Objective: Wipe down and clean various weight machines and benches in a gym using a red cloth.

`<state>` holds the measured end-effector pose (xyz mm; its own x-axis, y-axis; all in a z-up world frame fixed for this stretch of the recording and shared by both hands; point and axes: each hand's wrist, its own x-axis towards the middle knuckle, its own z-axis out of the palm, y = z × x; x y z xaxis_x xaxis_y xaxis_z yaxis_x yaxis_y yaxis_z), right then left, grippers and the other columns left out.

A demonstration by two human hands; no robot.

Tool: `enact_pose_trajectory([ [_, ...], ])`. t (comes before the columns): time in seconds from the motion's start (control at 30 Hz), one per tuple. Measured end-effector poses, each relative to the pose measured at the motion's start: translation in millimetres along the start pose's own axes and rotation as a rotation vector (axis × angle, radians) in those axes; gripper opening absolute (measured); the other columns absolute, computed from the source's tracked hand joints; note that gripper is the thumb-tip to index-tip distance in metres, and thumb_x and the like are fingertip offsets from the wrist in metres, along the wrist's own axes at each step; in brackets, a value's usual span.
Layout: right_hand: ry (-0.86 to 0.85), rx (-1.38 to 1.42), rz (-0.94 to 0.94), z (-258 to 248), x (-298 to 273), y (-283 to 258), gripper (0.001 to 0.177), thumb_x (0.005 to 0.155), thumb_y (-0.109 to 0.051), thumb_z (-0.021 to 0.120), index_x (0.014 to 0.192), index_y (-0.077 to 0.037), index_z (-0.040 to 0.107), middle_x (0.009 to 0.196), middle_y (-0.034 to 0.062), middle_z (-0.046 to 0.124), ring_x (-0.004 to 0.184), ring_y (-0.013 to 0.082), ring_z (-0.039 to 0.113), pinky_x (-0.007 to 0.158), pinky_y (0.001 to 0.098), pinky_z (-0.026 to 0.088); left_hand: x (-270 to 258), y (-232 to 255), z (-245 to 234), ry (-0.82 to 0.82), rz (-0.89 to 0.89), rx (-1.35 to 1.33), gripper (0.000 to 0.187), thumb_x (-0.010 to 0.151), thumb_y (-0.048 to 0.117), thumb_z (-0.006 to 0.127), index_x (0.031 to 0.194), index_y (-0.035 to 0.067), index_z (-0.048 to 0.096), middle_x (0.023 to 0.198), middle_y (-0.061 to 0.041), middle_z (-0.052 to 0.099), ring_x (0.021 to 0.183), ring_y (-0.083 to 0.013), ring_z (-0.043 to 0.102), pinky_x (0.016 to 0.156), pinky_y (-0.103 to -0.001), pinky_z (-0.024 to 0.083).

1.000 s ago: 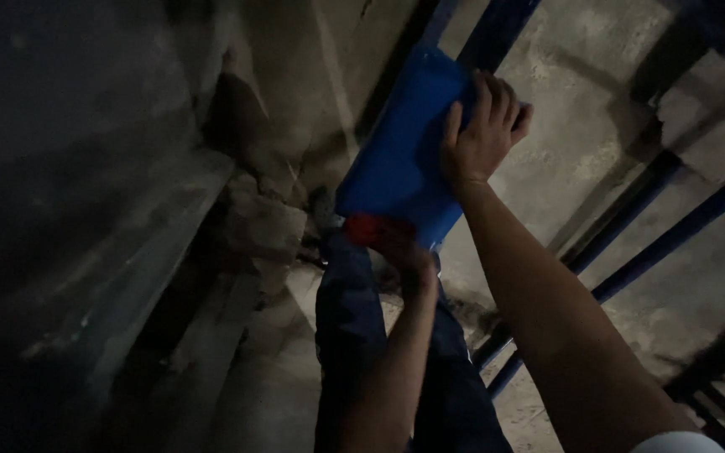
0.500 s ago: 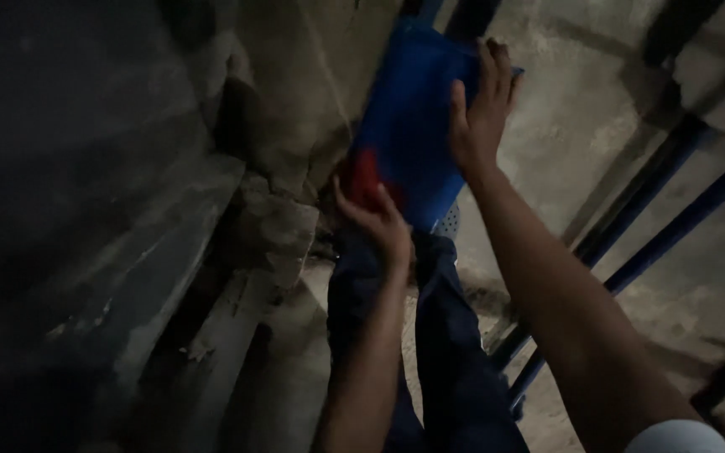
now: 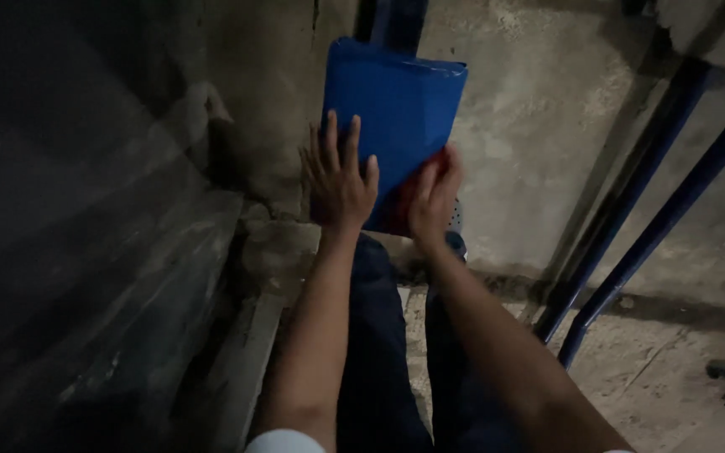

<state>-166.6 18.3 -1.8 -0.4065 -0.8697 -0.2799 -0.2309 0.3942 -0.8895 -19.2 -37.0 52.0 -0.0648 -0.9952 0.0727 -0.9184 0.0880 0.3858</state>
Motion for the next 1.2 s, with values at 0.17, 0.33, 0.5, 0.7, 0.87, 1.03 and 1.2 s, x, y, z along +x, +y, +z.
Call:
enact_pose_trajectory([
  [0.17, 0.108, 0.037, -0.045, 8.8, 132.1, -1.3, 0.052, 0.117, -0.032, 0.044, 0.156, 0.000, 0.036, 0.147, 0.0217, 0.056, 0.136, 0.0340, 0.056, 0.116, 0.0430, 0.044, -3.7, -4.5, 18.2, 0.093, -0.008, 0.017, 0.051, 0.113, 0.038, 0.045, 0.161, 0.021, 0.043, 0.169, -0.010, 0.032, 0.156, -0.0403, 0.034, 0.126, -0.061, 0.032],
  [0.33, 0.063, 0.066, -0.068, 10.6, 138.3, -8.0, 0.054, 0.114, -0.034, 0.050, 0.156, -0.002, 0.037, 0.146, 0.0201, 0.061, 0.133, 0.0326, 0.061, 0.114, 0.0404, 0.050, -7.6, -10.3, 24.3, 0.105, -0.028, -0.032, 0.052, 0.114, 0.041, 0.041, 0.162, 0.022, 0.042, 0.170, -0.009, 0.031, 0.156, -0.0410, 0.035, 0.126, -0.060, 0.033],
  [0.5, -0.005, -0.059, 0.110, 1.4, -8.2, 18.2, 0.066, 0.112, -0.035, 0.046, 0.162, 0.001, 0.022, 0.158, 0.0243, 0.040, 0.143, 0.0371, 0.045, 0.119, 0.0448, 0.036, -2.1, -8.9, 22.1, 0.142, -0.015, -0.053, 0.052, 0.112, 0.041, 0.039, 0.159, 0.021, 0.047, 0.168, -0.010, 0.036, 0.152, -0.0414, 0.040, 0.124, -0.062, 0.035],
  [0.7, -0.041, 0.059, 0.419, -11.9, 11.5, 12.7, 0.063, 0.109, -0.051, 0.037, 0.153, -0.006, 0.040, 0.148, 0.0218, 0.051, 0.135, 0.0365, 0.051, 0.111, 0.0452, 0.042, 0.9, -8.1, 20.0, 0.138, -0.018, -0.053, 0.053, 0.111, 0.041, 0.040, 0.160, 0.020, 0.046, 0.168, -0.011, 0.036, 0.151, -0.0443, 0.041, 0.123, -0.063, 0.036],
  [0.87, 0.056, 0.084, 0.350, 5.2, 105.0, -40.9, 0.060, 0.111, -0.050, 0.041, 0.147, -0.002, 0.045, 0.137, 0.0271, 0.057, 0.123, 0.0411, 0.057, 0.104, 0.0491, 0.047, -6.1, -9.7, 20.8, 0.091, -0.010, -0.012, 0.054, 0.111, 0.041, 0.041, 0.160, 0.019, 0.044, 0.168, -0.013, 0.035, 0.151, -0.0458, 0.040, 0.121, -0.064, 0.035],
  [1.03, 0.118, -0.112, 0.002, 7.5, 54.3, -22.4, 0.066, 0.110, -0.052, 0.048, 0.151, -0.001, 0.039, 0.145, 0.0242, 0.056, 0.132, 0.0380, 0.056, 0.112, 0.0463, 0.044, 0.6, -10.4, 21.1, 0.126, 0.017, -0.050, 0.054, 0.111, 0.041, 0.040, 0.160, 0.019, 0.045, 0.169, -0.012, 0.035, 0.152, -0.0452, 0.040, 0.121, -0.063, 0.037],
  [1.2, 0.155, 0.373, 0.539, -1.6, -57.4, 33.1, 0.062, 0.111, -0.051, 0.042, 0.150, -0.004, 0.049, 0.115, 0.0206, 0.057, 0.094, 0.0348, 0.054, 0.080, 0.0467, 0.044, -5.1, -8.3, 20.9, 0.142, 0.009, -0.039, 0.053, 0.112, 0.041, 0.037, 0.158, 0.018, 0.048, 0.167, -0.013, 0.037, 0.151, -0.0447, 0.040, 0.120, -0.062, 0.037],
])
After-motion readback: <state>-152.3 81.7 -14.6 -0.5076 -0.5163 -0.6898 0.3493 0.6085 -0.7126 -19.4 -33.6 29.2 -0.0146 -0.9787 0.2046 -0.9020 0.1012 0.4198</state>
